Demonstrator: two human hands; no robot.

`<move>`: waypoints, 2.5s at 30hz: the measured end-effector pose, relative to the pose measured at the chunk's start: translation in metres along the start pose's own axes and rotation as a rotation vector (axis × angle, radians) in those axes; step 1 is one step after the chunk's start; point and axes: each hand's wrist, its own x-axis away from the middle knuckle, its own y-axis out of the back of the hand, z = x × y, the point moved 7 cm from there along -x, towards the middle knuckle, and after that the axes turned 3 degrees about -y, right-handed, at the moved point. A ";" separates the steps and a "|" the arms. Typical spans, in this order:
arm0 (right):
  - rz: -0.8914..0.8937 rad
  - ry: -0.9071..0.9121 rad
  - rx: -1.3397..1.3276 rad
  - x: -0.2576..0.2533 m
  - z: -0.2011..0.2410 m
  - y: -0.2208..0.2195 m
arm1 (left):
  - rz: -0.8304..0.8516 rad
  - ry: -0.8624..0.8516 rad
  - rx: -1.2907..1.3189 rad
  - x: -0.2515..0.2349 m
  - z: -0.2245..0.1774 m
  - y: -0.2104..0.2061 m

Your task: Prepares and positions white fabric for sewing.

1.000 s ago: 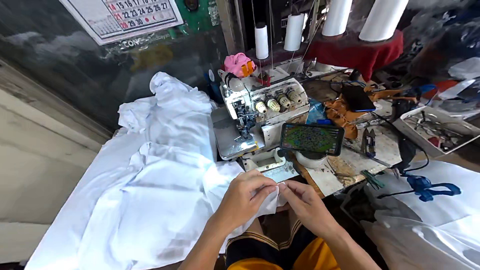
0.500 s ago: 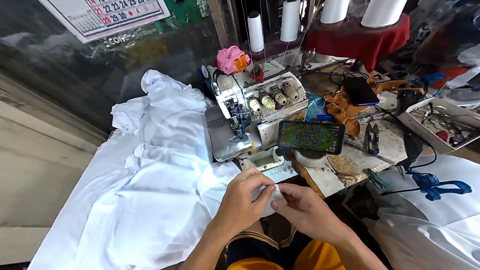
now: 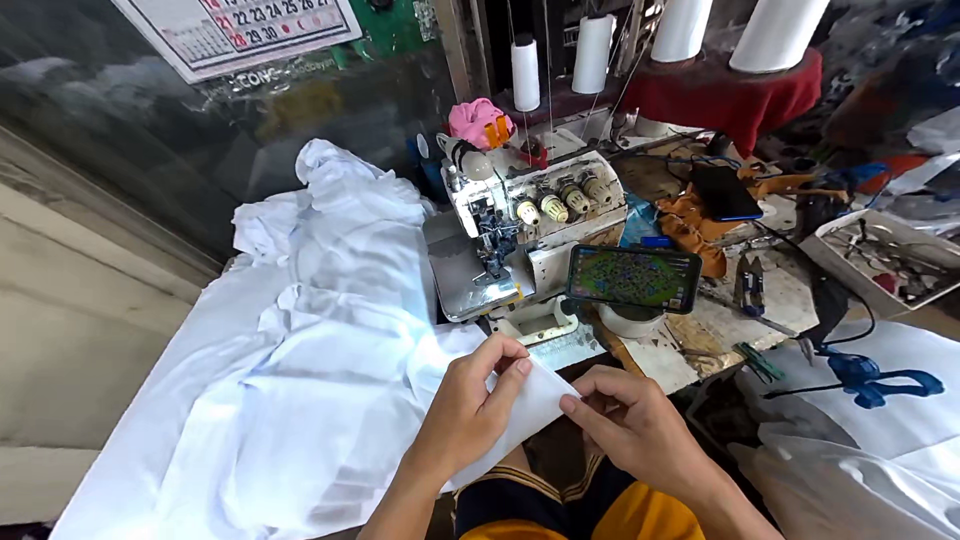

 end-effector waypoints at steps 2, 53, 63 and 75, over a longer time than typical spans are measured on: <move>0.005 0.013 0.029 -0.002 0.002 0.001 | -0.014 0.015 -0.008 0.000 0.001 0.003; 0.079 -0.150 -0.376 -0.059 -0.019 -0.079 | -0.235 0.266 -0.584 -0.055 0.058 0.074; 0.540 -0.427 -0.240 -0.002 -0.056 -0.176 | -0.008 0.258 -0.669 -0.073 -0.013 -0.021; 0.189 -0.311 -0.968 -0.010 -0.020 -0.072 | -0.277 0.062 -0.701 0.005 -0.034 0.126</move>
